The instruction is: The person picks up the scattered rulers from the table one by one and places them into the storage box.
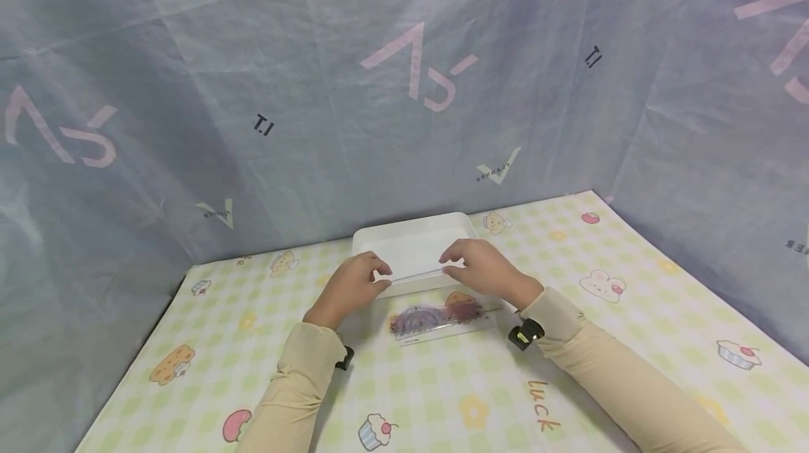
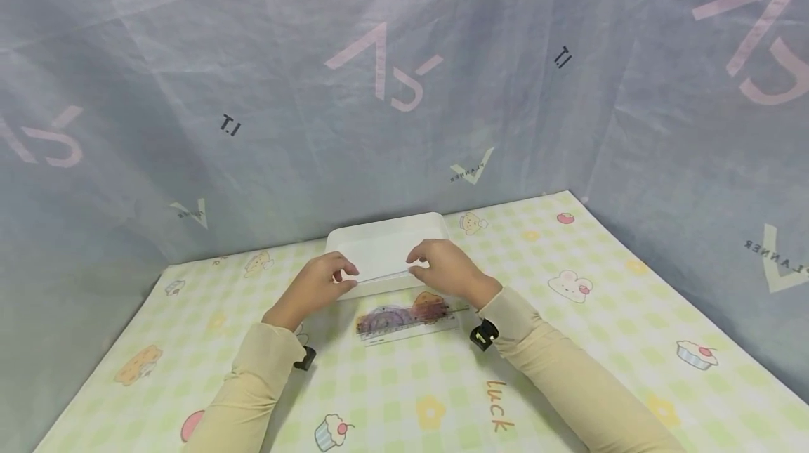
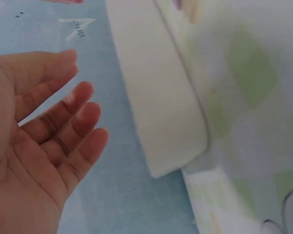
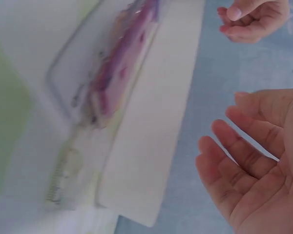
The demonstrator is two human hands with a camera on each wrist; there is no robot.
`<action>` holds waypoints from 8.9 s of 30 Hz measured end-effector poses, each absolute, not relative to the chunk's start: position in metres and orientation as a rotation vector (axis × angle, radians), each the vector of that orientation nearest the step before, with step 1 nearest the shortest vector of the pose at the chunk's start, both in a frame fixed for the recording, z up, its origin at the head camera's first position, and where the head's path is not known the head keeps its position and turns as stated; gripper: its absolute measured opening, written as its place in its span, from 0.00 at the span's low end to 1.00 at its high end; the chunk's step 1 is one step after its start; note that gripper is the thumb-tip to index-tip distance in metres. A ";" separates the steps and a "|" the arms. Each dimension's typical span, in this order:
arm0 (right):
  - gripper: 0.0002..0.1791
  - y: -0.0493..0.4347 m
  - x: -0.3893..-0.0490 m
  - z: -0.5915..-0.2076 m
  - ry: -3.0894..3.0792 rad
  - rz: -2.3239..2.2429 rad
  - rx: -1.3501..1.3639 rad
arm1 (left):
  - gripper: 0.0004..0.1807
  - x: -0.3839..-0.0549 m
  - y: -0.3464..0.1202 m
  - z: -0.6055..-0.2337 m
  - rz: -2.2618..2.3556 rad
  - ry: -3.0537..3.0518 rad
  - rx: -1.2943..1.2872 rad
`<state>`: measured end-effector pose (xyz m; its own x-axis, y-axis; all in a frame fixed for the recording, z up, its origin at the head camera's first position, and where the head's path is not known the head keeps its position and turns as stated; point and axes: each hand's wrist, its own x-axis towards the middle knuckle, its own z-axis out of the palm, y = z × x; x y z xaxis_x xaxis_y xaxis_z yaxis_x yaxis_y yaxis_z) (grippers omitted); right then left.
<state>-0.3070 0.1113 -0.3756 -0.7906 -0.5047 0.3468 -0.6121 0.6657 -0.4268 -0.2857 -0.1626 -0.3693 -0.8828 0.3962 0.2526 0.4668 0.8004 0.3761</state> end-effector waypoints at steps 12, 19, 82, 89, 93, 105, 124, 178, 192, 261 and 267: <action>0.07 0.103 -0.293 -0.363 -2.579 0.839 1.009 | 0.07 -0.271 -0.147 -0.356 -0.718 -2.789 -0.886; 0.08 0.103 -0.292 -0.367 -2.598 0.863 1.096 | 0.10 -0.266 -0.141 -0.357 -0.723 -2.831 -0.941; 0.21 0.093 -0.283 -0.394 -2.880 0.648 1.330 | 0.25 -0.262 -0.126 -0.391 -0.585 -3.061 -0.958; 0.18 0.097 -0.285 -0.390 -2.818 0.723 1.333 | 0.21 -0.263 -0.126 -0.384 -0.598 -2.985 -0.964; 0.18 0.098 -0.285 -0.387 -2.814 0.778 1.309 | 0.21 -0.263 -0.126 -0.382 -0.637 -2.964 -0.937; 0.19 0.099 -0.286 -0.384 -2.774 0.754 1.211 | 0.23 -0.262 -0.124 -0.378 -0.697 -2.964 -0.760; 0.21 0.097 -0.286 -0.378 -2.719 0.837 1.057 | 0.23 -0.264 -0.124 -0.374 -0.744 -2.860 -0.649; 0.03 0.103 -0.312 -0.394 -2.796 0.823 0.773 | 0.04 -0.285 -0.131 -0.395 -0.862 -2.758 -0.483; 0.10 0.100 -0.312 -0.395 -2.784 0.838 0.736 | 0.07 -0.289 -0.130 -0.396 -0.918 -2.765 -0.443; 0.14 0.131 -0.306 -0.368 -3.097 0.756 1.225 | 0.17 -0.268 -0.130 -0.380 -0.721 -3.027 -0.832; 0.13 0.130 -0.303 -0.370 -3.205 0.802 1.174 | 0.18 -0.268 -0.130 -0.383 -0.677 -3.044 -0.873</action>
